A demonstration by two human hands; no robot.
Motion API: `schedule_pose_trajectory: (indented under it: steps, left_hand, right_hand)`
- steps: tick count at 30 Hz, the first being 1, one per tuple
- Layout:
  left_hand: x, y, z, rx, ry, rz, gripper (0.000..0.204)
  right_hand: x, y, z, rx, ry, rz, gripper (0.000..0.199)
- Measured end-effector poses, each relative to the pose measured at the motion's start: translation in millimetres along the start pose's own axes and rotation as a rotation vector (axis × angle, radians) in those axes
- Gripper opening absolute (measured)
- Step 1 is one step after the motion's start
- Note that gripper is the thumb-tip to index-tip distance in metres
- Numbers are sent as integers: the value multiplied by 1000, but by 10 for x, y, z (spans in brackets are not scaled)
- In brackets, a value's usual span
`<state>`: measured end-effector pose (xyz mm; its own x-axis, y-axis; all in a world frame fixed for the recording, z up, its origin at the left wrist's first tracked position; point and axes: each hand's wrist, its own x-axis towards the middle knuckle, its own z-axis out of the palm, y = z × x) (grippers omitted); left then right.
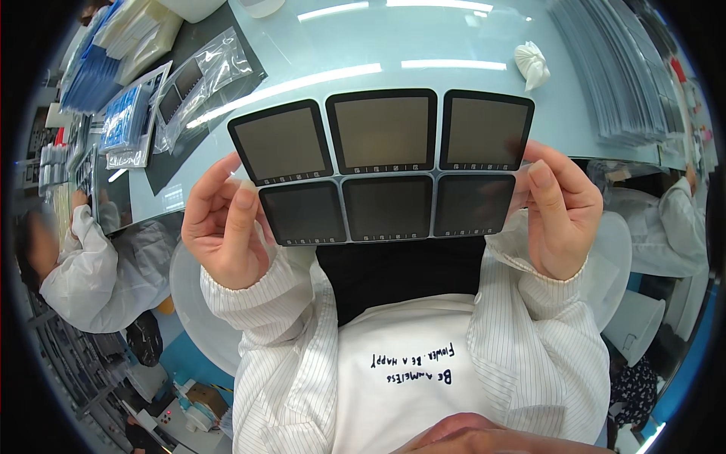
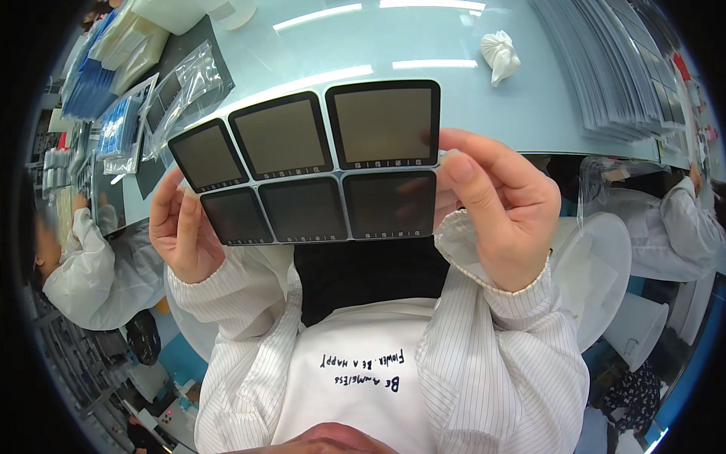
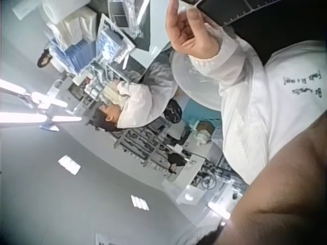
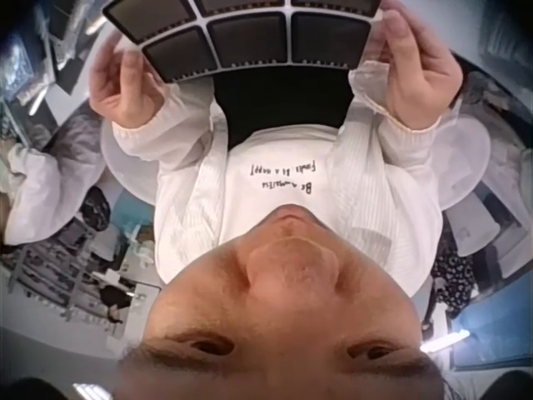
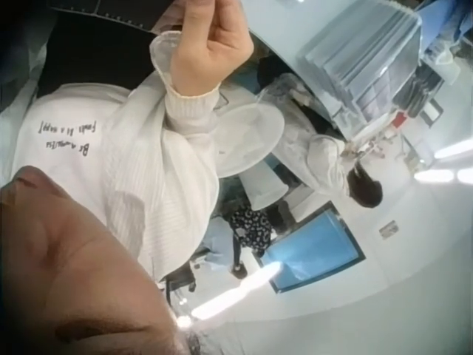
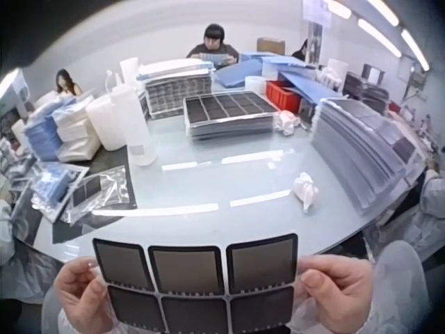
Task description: Inspecting, cleaning, and sorting small electronic screen components at a factory workbench.
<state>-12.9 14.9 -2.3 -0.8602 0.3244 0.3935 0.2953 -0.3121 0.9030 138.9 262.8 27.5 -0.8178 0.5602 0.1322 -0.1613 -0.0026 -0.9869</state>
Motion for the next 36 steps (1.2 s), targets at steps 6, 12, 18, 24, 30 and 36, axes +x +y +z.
schedule_pose_trajectory:
  steps: [6, 12, 18, 24, 30, 36]
  left_hand:
    - [-37, -7, 23, -46, 21, -20, 31]
    - [-108, -25, 180, -385, -139, -167, 32]
    - [-175, -76, -125, -58, -292, -192, 25]
    - [-174, 14, 53, -82, -18, -236, 31]
    - [-138, 16, 29, -121, -91, -224, 44]
    - [-144, 25, 92, -105, -76, -199, 48]
  right_hand:
    - [9, 13, 75, 56, 54, -25, 14]
    - [160, 50, 74, 126, 245, -236, 11]
    - [260, -127, -14, -29, 116, -277, 15]
    - [300, -115, -57, -71, -1, -274, 17]
    - [319, -96, -68, 30, 4, -166, 19]
    - [320, -80, -112, 35, -14, -186, 21]
